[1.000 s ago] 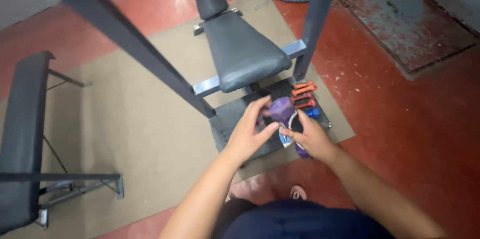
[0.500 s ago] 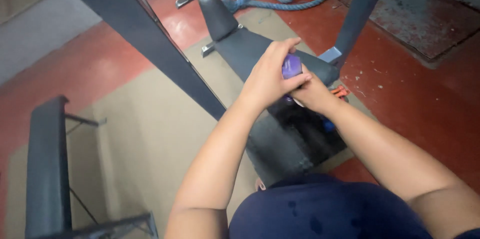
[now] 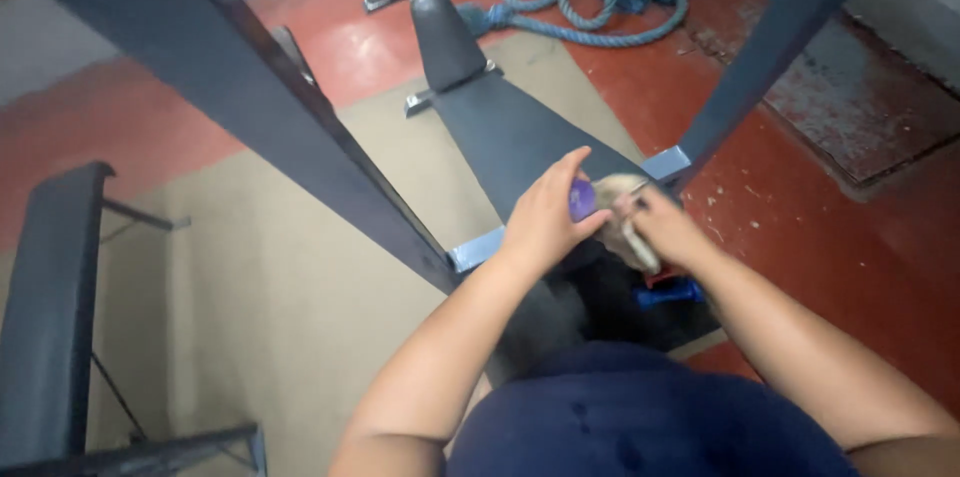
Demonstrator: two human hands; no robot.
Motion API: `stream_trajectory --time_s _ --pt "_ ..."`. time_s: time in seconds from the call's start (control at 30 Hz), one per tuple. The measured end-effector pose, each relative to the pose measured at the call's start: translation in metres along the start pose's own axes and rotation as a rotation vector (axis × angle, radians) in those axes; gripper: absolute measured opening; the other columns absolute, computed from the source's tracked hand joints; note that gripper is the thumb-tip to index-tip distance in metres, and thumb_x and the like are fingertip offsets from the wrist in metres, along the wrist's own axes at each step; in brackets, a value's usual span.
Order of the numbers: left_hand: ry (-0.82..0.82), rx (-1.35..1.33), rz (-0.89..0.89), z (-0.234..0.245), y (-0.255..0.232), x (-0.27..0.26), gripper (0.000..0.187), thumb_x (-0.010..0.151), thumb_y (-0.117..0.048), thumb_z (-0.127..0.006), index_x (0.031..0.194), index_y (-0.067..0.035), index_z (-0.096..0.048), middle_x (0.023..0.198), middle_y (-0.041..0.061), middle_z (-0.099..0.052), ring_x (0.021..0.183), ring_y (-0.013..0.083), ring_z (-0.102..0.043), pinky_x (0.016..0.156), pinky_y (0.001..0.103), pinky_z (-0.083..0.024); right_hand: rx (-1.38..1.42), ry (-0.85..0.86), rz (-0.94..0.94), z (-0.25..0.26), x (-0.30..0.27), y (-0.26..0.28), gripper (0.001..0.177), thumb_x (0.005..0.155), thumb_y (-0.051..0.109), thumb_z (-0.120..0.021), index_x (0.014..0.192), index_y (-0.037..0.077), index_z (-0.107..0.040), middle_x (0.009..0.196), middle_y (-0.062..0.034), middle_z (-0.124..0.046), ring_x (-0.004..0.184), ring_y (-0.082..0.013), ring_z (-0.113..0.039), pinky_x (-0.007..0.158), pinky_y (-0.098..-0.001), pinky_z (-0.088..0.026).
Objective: Wiping down small colorful dumbbells with a cloth in a gym setting.
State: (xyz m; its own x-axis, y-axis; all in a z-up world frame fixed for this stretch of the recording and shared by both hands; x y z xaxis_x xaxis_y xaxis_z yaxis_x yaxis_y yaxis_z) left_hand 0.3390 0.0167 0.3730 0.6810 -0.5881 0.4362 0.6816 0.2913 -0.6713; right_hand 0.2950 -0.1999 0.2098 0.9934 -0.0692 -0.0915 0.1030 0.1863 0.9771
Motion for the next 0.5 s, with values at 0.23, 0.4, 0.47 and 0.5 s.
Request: stream_trajectory --time_s 0.23,0.4,0.47,0.5 --pt "-0.037 -0.119 0.097 -0.016 0.012 0.002 0.112 0.073 -0.022 -0.091 0.161 -0.013 -0.023 0.143 0.016 -0.058 0.131 0.0348 -0.060 0.106 0.041 -0.052 0.174 0.034 0.576 0.001 -0.047 0.183 0.053 0.109 0.041 -0.056 0.151 0.009 -0.048 0.154 -0.0156 -0.052 0.146 -0.0260 -0.049 0.124 -0.0408 -0.035" --pt "-0.074 -0.405 0.121 -0.020 0.031 0.004 0.131 0.069 -0.017 -0.087 0.164 -0.013 0.003 0.157 0.022 -0.039 0.141 0.0382 -0.050 0.109 0.042 -0.049 -0.610 0.137 0.813 -0.031 -0.034 0.177 0.048 0.099 0.044 -0.058 0.133 0.011 -0.069 0.149 -0.0156 -0.056 0.135 -0.0362 -0.054 0.113 -0.0433 -0.041" --pt "-0.057 -0.299 0.124 -0.014 0.026 0.005 0.122 0.070 -0.021 -0.088 0.162 -0.012 -0.008 0.152 0.021 -0.046 0.137 0.0370 -0.054 0.107 0.041 -0.050 -0.518 0.084 0.829 -0.025 -0.026 0.153 0.045 0.103 0.040 -0.056 0.134 0.009 -0.067 0.150 -0.0159 -0.056 0.138 -0.0351 -0.054 0.115 -0.0430 -0.042" --pt "-0.035 -0.197 0.127 -0.011 0.024 0.004 0.113 0.071 -0.025 -0.088 0.160 -0.011 -0.019 0.147 0.020 -0.053 0.134 0.0359 -0.057 0.106 0.040 -0.051 -0.426 0.027 0.837 -0.022 -0.023 0.141 0.042 0.106 0.037 -0.055 0.134 0.007 -0.064 0.151 -0.0161 -0.057 0.141 -0.0339 -0.055 0.117 -0.0428 -0.043"
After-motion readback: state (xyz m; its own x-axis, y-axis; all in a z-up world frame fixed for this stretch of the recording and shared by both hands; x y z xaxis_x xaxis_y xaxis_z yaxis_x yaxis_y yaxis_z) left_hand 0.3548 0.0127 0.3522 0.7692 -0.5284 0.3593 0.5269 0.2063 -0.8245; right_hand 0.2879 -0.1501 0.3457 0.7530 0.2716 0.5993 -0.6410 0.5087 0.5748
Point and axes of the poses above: each hand's wrist, its own x-axis towards the middle knuckle, its own z-axis out of the back of the hand, y = z × x, the point moved 3 cm from there along x, towards the middle knuckle
